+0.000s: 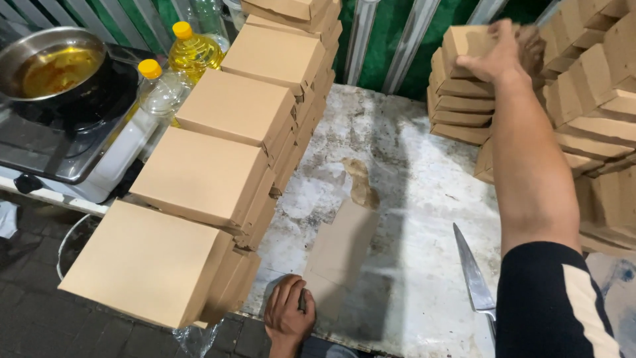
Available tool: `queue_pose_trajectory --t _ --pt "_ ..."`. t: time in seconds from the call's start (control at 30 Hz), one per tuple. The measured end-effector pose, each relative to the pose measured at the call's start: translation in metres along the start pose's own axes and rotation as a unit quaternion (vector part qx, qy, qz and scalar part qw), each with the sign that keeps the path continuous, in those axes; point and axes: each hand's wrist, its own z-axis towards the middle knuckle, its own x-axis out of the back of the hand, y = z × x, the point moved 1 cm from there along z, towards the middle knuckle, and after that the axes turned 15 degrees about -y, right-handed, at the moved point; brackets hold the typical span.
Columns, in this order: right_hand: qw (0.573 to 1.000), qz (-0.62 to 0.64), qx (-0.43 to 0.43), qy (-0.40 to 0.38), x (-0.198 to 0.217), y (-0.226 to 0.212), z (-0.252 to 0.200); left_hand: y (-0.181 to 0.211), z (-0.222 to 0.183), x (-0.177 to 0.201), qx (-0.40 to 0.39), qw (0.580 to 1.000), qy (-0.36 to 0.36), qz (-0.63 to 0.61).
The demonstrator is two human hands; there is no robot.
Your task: Cutting paper liners to size with a knife and placing them into cardboard boxes.
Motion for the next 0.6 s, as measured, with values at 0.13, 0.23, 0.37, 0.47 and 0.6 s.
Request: queue_pose_trajectory --t 0.13,0.23,0.37,0.47,0.6 --pt "0.987 -0.108 0.049 0.11 -0.003 -0.078 -0.069 0.001 0.002 0.002 -0.022 1.0 0.01 -0.002" --pt "0.987 -0.159 0.035 0.009 -0.052 -0.101 -0.098 0.003 -0.001 -0.003 -0.016 1.0 -0.003 -0.02" --pt "0.79 -0.548 0.27 0.053 -0.151 -0.027 -0.045 -0.001 -0.002 -0.002 -0.016 1.0 0.008 -0.011" --pt "0.721 -0.639 0.252 0.086 -0.179 -0.011 -0.01 -0.002 0.0 -0.003 -0.016 1.0 0.008 -0.006" --pt "0.715 -0.694 0.075 0.025 -0.204 0.023 0.049 0.009 0.007 0.013 -0.025 0.999 0.023 -0.012"
